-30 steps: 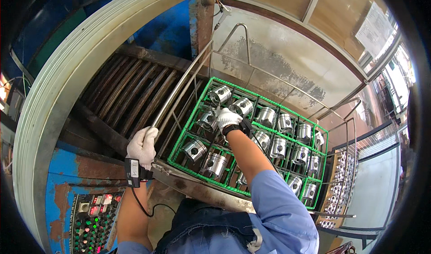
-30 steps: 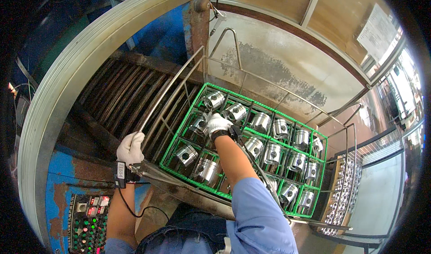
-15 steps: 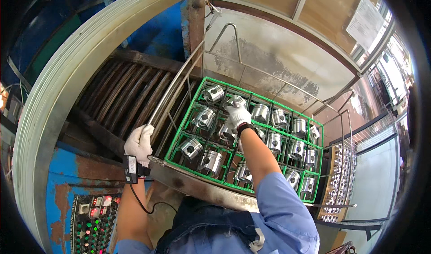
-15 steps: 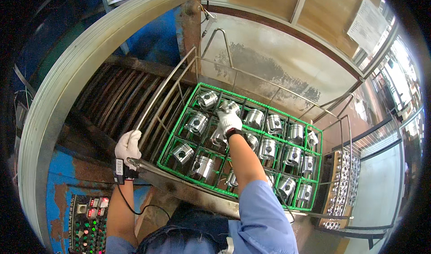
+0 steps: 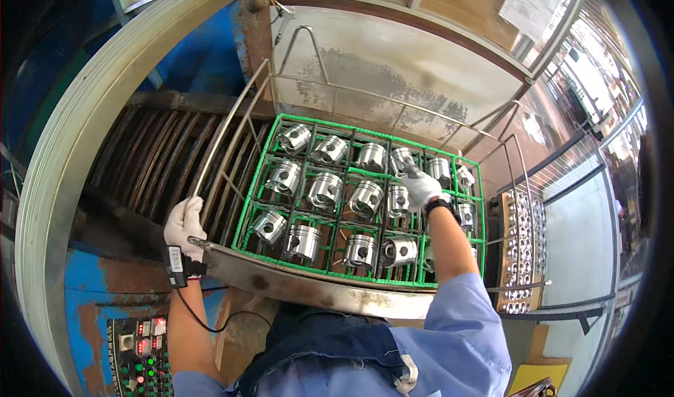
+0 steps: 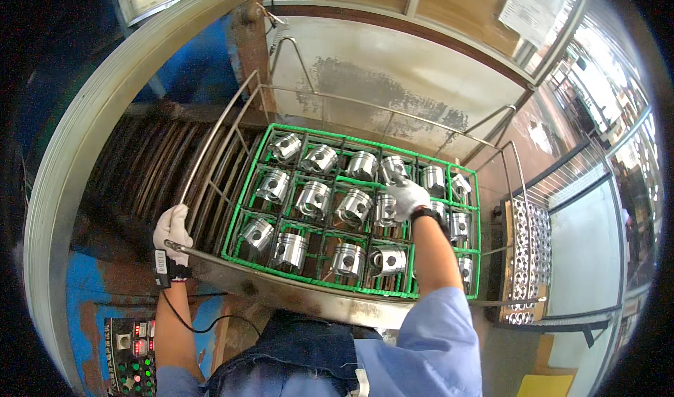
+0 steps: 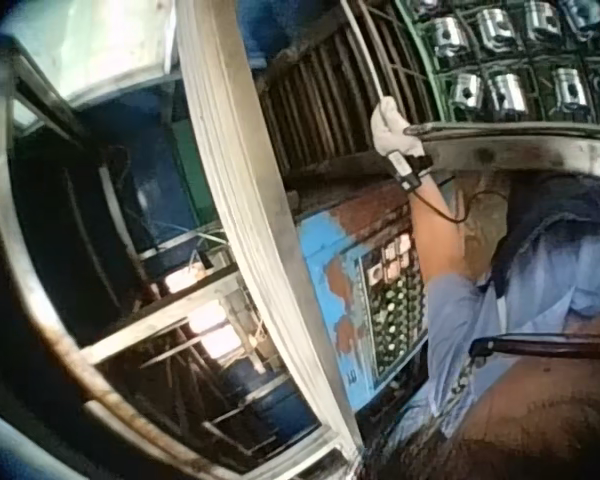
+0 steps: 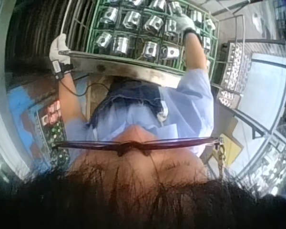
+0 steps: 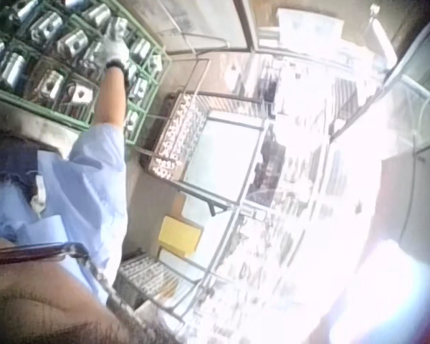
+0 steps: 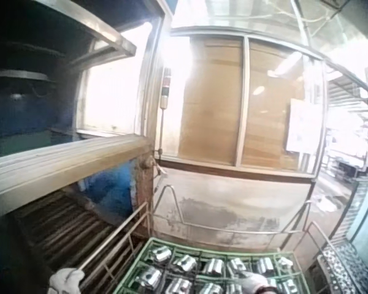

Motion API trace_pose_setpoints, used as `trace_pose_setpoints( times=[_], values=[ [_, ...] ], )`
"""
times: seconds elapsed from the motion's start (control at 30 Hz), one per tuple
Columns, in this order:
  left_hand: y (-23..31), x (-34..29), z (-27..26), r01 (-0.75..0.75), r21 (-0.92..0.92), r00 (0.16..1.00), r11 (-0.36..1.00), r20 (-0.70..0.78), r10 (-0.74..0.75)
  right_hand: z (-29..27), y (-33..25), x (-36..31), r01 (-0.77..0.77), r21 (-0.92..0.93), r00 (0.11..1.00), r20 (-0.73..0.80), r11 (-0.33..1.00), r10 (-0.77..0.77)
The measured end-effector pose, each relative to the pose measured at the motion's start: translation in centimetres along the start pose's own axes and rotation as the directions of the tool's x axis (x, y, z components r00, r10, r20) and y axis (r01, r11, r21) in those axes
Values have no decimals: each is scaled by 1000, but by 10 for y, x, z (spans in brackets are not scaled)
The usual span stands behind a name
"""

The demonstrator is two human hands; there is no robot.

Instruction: The recorder is seen organizing metal piston-like parts and preparing a pallet with cardboard dividers in an industrial setting.

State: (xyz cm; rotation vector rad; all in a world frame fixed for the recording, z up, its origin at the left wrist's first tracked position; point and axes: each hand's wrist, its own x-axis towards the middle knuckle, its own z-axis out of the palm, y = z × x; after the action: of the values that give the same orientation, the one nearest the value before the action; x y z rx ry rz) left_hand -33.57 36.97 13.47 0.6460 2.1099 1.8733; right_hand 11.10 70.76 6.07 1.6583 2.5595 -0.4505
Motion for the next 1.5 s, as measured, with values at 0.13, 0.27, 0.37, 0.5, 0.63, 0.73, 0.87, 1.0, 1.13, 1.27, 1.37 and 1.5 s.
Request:
trace_pose_setpoints(
  times=[0.13, 0.27, 0.37, 0.5, 0.63, 0.73, 0.87, 1.0, 1.13, 1.27, 1.37, 1.5],
  values=[
    [24, -9, 5, 31, 92, 999, 995, -17, -30, -30, 85, -55, -559, 630, 726, 58, 539, 685],
    [41, -14, 9, 134, 55, 990, 989, 25, -136, -28, 192, -83, -714, 333, 590, -187, 615, 786],
    [23, -3, 9, 57, 85, 996, 995, 59, -62, -5, 213, -64, -612, 422, 703, -97, 669, 704],
    [5, -5, -8, 22, 38, 999, 999, 26, -23, -63, -25, -36, -475, 479, 871, 132, 738, 474],
    [7, 2, 3, -100, 106, 990, 989, 109, 88, -34, -134, -14, -267, 660, 957, 270, 702, 110],
    [9, 1, 0, -39, 156, 995, 987, 101, 24, -21, -225, -30, -253, 787, 936, 346, 563, -62],
    [13, -2, -1, -123, 188, 988, 974, 113, 103, -7, -248, -27, -82, 589, 914, 365, 804, -174],
    [8, -2, -3, -156, 155, 983, 976, 120, 138, -16, -194, -34, -200, 598, 911, 405, 776, -77],
    [12, -5, 1, -229, 202, 970, 952, 129, 206, -73, -91, -66, -349, 478, 912, 371, 806, 175],
    [20, -8, 3, -209, 207, 977, 956, 79, 197, -136, -16, -126, -524, 115, 816, 353, 844, 458],
    [10, 2, 0, -207, 187, 977, 960, 100, 191, -147, 46, -163, -590, -171, 704, 369, 789, 607],
    [15, 5, 0, -232, 301, 971, 925, 122, 204, -152, 49, -186, -600, -317, 599, 430, 734, 675]
  ],
)
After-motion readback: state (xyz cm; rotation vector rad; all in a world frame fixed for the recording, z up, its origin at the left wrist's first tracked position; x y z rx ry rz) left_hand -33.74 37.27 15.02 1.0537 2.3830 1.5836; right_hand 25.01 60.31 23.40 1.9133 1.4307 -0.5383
